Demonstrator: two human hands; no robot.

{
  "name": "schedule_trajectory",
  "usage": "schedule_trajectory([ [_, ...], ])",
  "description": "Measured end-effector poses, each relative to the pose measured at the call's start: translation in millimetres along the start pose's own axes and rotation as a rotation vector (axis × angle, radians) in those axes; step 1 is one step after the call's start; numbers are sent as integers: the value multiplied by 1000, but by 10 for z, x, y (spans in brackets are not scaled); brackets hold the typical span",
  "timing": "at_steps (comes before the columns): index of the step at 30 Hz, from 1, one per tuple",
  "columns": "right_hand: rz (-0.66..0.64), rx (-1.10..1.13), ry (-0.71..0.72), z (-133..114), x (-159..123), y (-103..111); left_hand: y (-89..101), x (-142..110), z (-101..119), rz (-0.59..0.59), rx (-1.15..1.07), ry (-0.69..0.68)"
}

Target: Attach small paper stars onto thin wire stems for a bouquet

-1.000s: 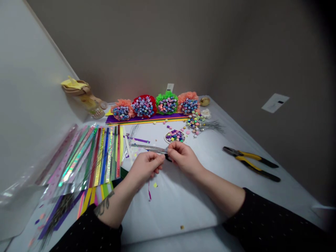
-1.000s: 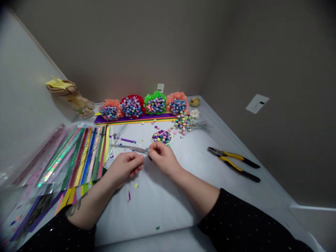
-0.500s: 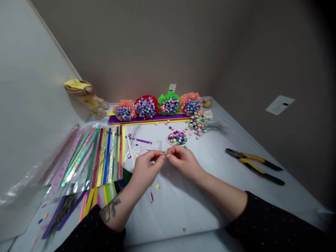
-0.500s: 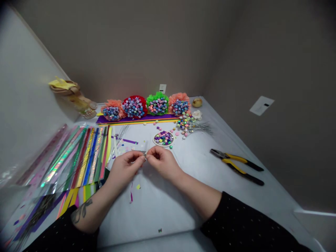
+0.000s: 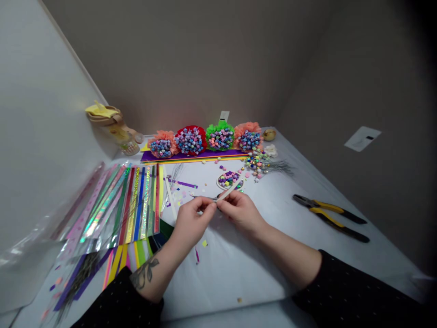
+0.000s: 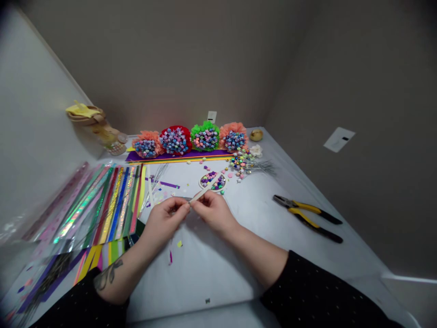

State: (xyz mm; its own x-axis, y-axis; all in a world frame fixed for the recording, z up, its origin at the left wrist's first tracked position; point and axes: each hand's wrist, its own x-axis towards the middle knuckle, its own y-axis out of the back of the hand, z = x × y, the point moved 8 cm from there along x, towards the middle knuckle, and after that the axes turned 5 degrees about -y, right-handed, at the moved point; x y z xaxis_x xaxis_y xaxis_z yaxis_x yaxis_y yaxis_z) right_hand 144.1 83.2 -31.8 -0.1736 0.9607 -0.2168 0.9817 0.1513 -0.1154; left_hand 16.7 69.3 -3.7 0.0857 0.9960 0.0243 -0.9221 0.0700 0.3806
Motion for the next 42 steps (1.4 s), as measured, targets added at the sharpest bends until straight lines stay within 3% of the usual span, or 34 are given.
schedule_trajectory([
  [4, -50, 36, -29, 34, 1, -8, 16, 6, -27, -14, 9, 17],
  [10, -170, 193, -122, 77, 12, -51, 25, 13, 101, -70, 125, -152],
  [17, -113, -134, -10, -40, 8, -13, 19, -10, 165, -78, 222, -256],
  [21, -57, -278, 135, -139, -11, 3, -1, -2, 142, -109, 125, -191],
  [26, -20, -390, 205, -164, -38, -9, -40, -2, 68, -146, 59, -105],
  [35, -74, -274, 150, -156, -19, 41, -26, 3, 24, -147, 65, -22],
  [37, -103, -336, 226, -231, -37, 47, -24, 3, 22, -156, 51, -18],
  [42, -242, -604, 609, -453, -198, -101, -68, -5, 26, -212, 33, -69],
])
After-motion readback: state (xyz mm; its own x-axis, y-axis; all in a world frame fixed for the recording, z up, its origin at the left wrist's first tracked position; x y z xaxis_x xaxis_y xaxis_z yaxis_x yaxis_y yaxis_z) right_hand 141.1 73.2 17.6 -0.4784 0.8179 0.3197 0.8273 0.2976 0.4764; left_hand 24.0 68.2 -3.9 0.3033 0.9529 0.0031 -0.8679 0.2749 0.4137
